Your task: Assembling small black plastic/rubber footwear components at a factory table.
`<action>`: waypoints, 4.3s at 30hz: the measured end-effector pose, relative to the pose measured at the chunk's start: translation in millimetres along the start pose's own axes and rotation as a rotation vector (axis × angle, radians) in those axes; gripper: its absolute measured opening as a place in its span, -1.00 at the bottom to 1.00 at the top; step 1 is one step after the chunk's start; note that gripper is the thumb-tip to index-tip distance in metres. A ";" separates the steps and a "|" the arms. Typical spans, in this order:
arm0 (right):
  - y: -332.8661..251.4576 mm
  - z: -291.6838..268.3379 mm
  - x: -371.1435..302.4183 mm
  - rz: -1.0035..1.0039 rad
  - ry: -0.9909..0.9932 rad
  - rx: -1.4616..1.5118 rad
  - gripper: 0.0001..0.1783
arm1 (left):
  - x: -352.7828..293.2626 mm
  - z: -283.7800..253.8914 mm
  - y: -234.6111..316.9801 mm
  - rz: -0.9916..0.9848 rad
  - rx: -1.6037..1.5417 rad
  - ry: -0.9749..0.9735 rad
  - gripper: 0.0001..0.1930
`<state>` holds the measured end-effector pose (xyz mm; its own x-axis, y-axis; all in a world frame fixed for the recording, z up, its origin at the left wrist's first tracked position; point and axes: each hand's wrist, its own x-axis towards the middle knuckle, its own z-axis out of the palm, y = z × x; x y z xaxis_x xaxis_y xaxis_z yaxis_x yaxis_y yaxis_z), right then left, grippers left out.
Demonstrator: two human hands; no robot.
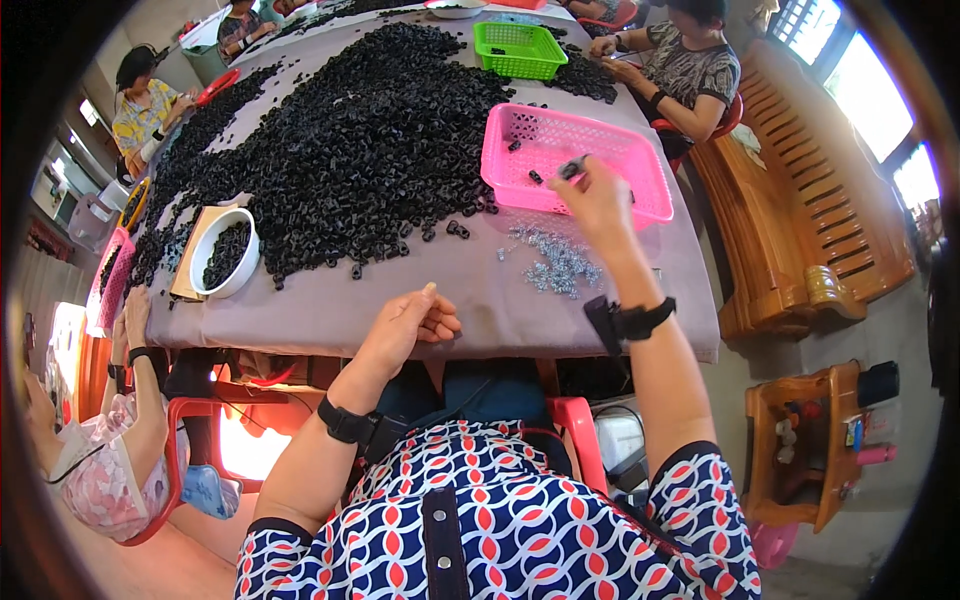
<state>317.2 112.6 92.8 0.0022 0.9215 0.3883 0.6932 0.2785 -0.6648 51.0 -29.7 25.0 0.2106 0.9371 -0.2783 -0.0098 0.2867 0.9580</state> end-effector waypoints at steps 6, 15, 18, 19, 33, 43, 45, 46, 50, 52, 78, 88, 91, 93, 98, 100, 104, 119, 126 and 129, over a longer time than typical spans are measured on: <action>31.5 -7.9 13.7 -0.002 0.011 -0.106 -0.68 | 3.3 -3.3 -2.1 0.004 -0.008 0.003 -0.54; -6.0 34.1 -47.9 -0.275 -0.333 -0.074 -0.81 | 8.4 -3.6 1.7 -0.020 0.042 -0.040 -0.65; -16.1 48.4 -55.1 -0.351 -0.426 -0.253 -0.81 | 19.5 -8.6 11.2 -0.047 -0.036 -0.039 -0.72; -15.2 54.3 -56.3 -0.351 -0.417 -0.280 -0.83 | 25.1 -11.3 15.4 0.034 0.008 0.031 -0.75; 8.4 41.8 -42.6 -0.168 -0.369 0.009 -0.87 | 95.4 -32.6 37.0 0.442 1.243 0.286 -0.82; 15.4 51.3 -41.3 -0.321 -0.347 -0.205 -0.91 | 67.7 -27.4 27.4 0.626 0.836 0.277 -0.83; 14.4 49.5 -43.8 -0.315 -0.293 -0.130 -0.91 | 48.5 -25.5 23.3 0.429 0.568 0.178 -0.81; 11.0 46.8 -46.7 -0.245 -0.304 0.017 -0.91 | 40.2 -24.9 20.2 0.239 0.301 0.078 -0.78; -7.5 41.4 -52.0 -0.168 -0.355 0.179 -0.84 | 20.6 -19.6 14.1 0.096 0.064 0.049 -0.82; 0.1 47.0 -49.2 -0.244 -0.336 0.061 -0.82 | 21.5 -15.0 4.8 0.121 0.030 0.042 -0.84; -71.2 37.6 -84.6 -0.247 -0.540 0.272 -0.90 | 10.3 4.8 2.7 0.227 -0.114 0.004 -0.80; -74.8 46.4 -91.5 -0.159 -0.666 0.335 -0.77 | -0.5 -3.8 -5.4 0.202 -0.084 -0.010 -0.81; -63.5 49.0 -84.0 -0.020 -0.873 0.483 -0.67 | -7.7 -7.2 -8.9 0.232 -0.079 -0.084 -0.83; -57.8 52.9 -81.8 0.087 -1.038 0.598 -0.64 | -13.8 -10.6 -9.6 0.220 -0.056 -0.127 -0.84; -64.8 58.9 -86.5 0.375 -1.218 0.721 -0.71 | -22.5 -19.6 -10.7 0.175 -0.065 -0.202 -0.83; -61.7 62.8 -86.4 0.371 -1.230 0.745 -0.71 | -23.8 -20.7 -9.1 0.180 -0.063 -0.195 -0.83; -63.0 66.5 -86.3 0.398 -1.257 0.848 -0.67 | -26.1 -26.8 -4.9 0.149 -0.096 -0.185 -0.84; -72.6 77.7 -89.8 0.455 -1.274 0.967 -0.65 | -32.7 -29.7 -3.9 0.252 -0.061 -0.142 -0.84; -75.7 82.4 -92.4 0.489 -1.262 0.961 -0.69 | -34.3 -25.4 -6.6 0.284 -0.065 -0.098 -0.85; -75.5 82.3 -94.4 0.533 -1.293 1.001 -0.68 | -33.5 -25.3 -8.6 0.286 -0.083 -0.123 -0.86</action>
<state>205.4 26.8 53.8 -0.8205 0.4247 -0.3827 0.1231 -0.5224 -0.8438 19.3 -58.5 24.3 0.3043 0.9524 0.0168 -0.1639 0.0350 0.9859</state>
